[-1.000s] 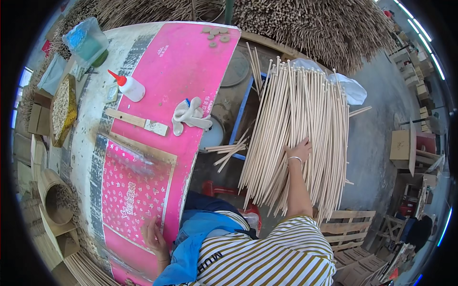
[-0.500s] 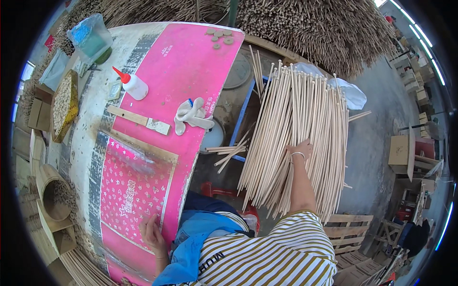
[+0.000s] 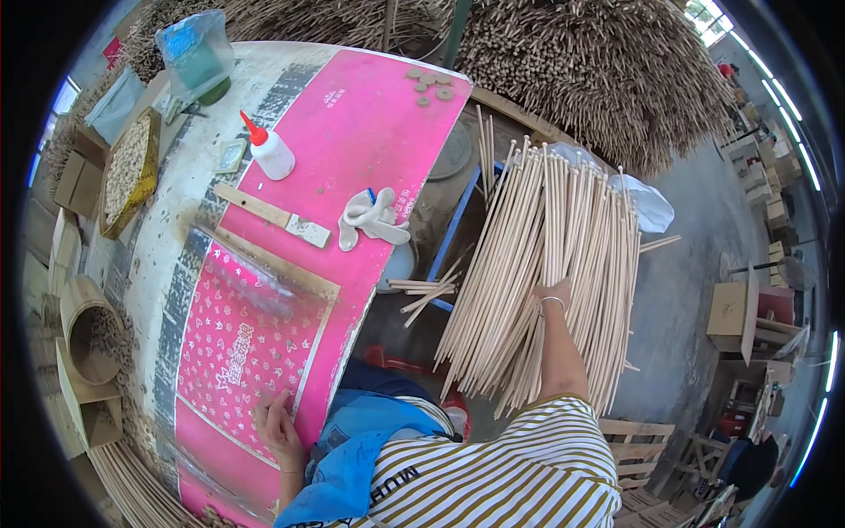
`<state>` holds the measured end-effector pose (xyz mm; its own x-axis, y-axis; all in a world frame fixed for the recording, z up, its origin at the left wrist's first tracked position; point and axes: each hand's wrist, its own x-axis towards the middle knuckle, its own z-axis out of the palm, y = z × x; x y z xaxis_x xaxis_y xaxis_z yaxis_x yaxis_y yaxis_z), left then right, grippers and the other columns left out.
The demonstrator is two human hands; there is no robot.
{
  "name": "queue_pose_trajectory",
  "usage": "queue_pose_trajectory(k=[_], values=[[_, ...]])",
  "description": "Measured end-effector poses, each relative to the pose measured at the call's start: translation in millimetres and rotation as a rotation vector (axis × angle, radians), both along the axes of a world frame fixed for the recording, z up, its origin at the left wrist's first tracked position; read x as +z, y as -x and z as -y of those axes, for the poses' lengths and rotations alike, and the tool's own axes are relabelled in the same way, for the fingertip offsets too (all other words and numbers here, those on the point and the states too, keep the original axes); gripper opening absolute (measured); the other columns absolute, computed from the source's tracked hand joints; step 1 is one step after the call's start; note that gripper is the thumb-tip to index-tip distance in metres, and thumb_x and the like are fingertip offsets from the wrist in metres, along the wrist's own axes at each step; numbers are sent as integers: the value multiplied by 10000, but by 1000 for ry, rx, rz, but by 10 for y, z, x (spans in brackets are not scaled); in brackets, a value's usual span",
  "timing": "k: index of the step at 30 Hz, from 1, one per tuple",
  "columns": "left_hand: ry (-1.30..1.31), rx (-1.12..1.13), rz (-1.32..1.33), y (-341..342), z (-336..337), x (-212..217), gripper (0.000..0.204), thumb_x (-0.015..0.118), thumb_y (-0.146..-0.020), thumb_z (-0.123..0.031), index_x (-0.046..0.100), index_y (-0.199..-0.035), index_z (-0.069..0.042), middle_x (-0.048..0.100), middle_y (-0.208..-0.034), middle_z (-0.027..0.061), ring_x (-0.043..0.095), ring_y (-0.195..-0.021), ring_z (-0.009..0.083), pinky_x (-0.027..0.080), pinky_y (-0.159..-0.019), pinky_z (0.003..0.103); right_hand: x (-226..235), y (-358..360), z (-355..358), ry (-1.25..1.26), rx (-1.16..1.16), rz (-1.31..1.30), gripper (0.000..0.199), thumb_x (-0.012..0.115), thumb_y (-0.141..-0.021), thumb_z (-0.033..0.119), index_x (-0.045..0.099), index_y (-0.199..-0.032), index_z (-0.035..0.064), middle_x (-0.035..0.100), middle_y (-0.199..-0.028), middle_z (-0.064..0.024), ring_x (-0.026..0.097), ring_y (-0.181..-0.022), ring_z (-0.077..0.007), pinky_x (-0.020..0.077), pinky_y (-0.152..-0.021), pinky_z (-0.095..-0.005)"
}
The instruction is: Assembling wooden structures by gluing and fitting wooden sticks into small circular wooden connectors.
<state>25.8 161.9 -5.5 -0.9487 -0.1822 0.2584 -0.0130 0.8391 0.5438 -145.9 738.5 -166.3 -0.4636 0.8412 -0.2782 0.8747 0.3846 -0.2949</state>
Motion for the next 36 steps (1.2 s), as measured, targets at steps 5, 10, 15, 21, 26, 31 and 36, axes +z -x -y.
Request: queue_pose_trajectory(k=[5, 10, 15, 21, 26, 31, 36], values=[[-23, 8, -1, 1, -12, -14, 296, 566, -911, 89, 731, -1129, -24, 617, -935, 120, 555, -863, 268, 438, -806, 383, -225, -124, -377, 54, 50, -53, 764, 872, -655, 167, 507, -1300, -16, 688, -1206, -263, 689, -1124, -401, 562, -973, -452], [-20, 2, -9, 29, -30, 2, 299, 575, -902, 99, 728, -1131, -17, 606, -933, 115, 556, -874, 265, 445, -813, 380, -180, -211, -584, 175, 106, -186, 783, 895, -602, 105, 555, -1292, -44, 701, -1173, -232, 696, -1081, -378, 566, -939, -408], [-57, -5, 18, 1, -15, 10, 320, 576, -887, 121, 728, -1133, -14, 601, -955, 107, 563, -895, 255, 452, -818, 349, 95, -279, -620, 362, 55, -389, 715, 858, -579, 30, 580, -1236, -22, 707, -1089, -162, 696, -948, -342, 584, -838, -442], [-65, -6, -7, -30, 20, -28, 312, 571, -898, 116, 726, -1135, -14, 592, -956, 106, 561, -902, 252, 455, -825, 349, 935, -386, -296, 639, -1, -431, 627, 793, -641, -5, 590, -1234, 9, 709, -1011, -123, 700, -864, -269, 593, -778, -402], [-140, -83, 6, 97, -9, -71, 307, 567, -900, 116, 722, -1132, -13, 585, -962, 110, 560, -916, 261, 454, -834, 352, 295, -717, -1314, 231, 242, -525, 701, 824, -614, 67, 559, -1258, -12, 729, -996, -169, 723, -889, -337, 585, -838, -453], [-96, -80, -23, -8, 69, 3, 305, 565, -899, 117, 717, -1129, -12, 581, -965, 115, 561, -927, 265, 453, -834, 351, 674, -488, -691, -299, 270, -12, 788, 849, -633, 175, 513, -1332, 35, 735, -1088, -234, 719, -993, -426, 582, -872, -505], [-125, -113, -4, -16, 128, -57, 307, 563, -913, 106, 703, -1161, -9, 579, -962, 118, 563, -918, 270, 454, -827, 351, 492, -582, -921, 231, 347, -471, 739, 832, -622, 127, 544, -1275, -66, 712, -1069, -194, 716, -929, -292, 580, -838, -407]])
